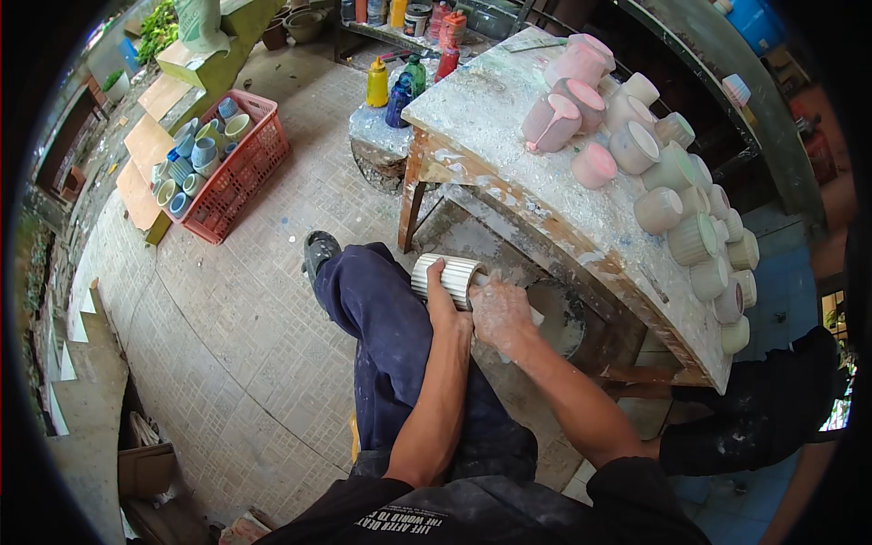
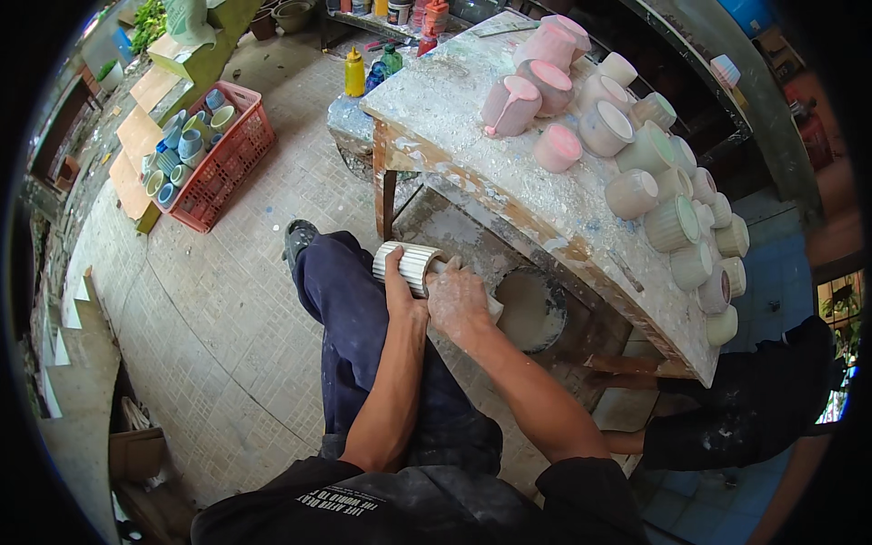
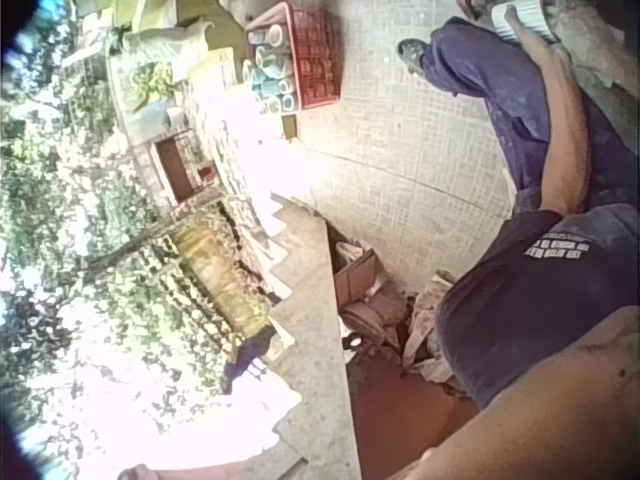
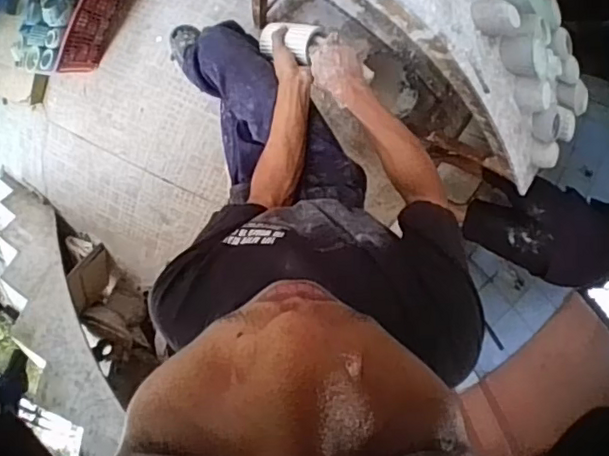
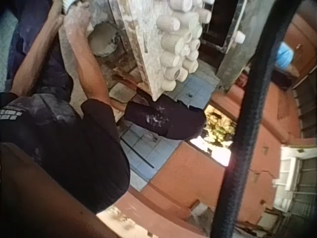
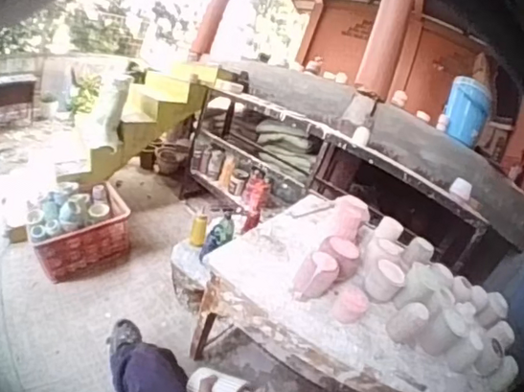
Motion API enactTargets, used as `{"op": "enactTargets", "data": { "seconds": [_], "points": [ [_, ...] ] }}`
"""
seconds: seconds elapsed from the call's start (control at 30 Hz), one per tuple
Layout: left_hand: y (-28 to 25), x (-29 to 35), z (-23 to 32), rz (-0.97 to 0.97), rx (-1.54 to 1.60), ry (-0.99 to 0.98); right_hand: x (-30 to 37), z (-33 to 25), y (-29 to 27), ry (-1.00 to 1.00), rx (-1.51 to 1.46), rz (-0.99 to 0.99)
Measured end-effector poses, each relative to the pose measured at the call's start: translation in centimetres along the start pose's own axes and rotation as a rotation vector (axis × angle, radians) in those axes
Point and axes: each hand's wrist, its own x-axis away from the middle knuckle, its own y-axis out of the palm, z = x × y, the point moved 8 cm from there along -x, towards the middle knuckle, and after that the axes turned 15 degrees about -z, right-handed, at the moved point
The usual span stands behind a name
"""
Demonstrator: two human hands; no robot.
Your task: Smoothing and cleaning ceramic pieces after molding in a workshop.
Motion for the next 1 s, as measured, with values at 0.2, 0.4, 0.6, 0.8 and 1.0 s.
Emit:
{"op": "enactTargets", "data": {
  "seconds": [0.2, 0.4, 0.6, 0.8, 1.0],
  "points": [
    [-0.9, -1.1, -0.5, 0.005, -0.036, 0.007, -1.2, 0.2, -0.2, -0.054, 0.241, -0.117],
    [-1.4, -1.9, 0.0, 0.084, -0.101, 0.015, -3.0, 0.0, 1.1, 0.026, 0.014, -0.177],
    [-2.1, -1.8, -0.7, 0.127, -0.209, 0.008, -2.1, 0.1, 2.2, -0.06, 0.104, -0.289],
    [-1.4, -0.6, -1.3, 0.039, -0.159, -0.099, -0.4, 0.6, 1.7, -0.115, 0.083, -0.208],
    [-1.3, -1.2, -0.2, 0.027, -0.217, 0.006, -1.2, 0.8, 2.2, -0.023, -0.002, -0.093]
  ]
}}
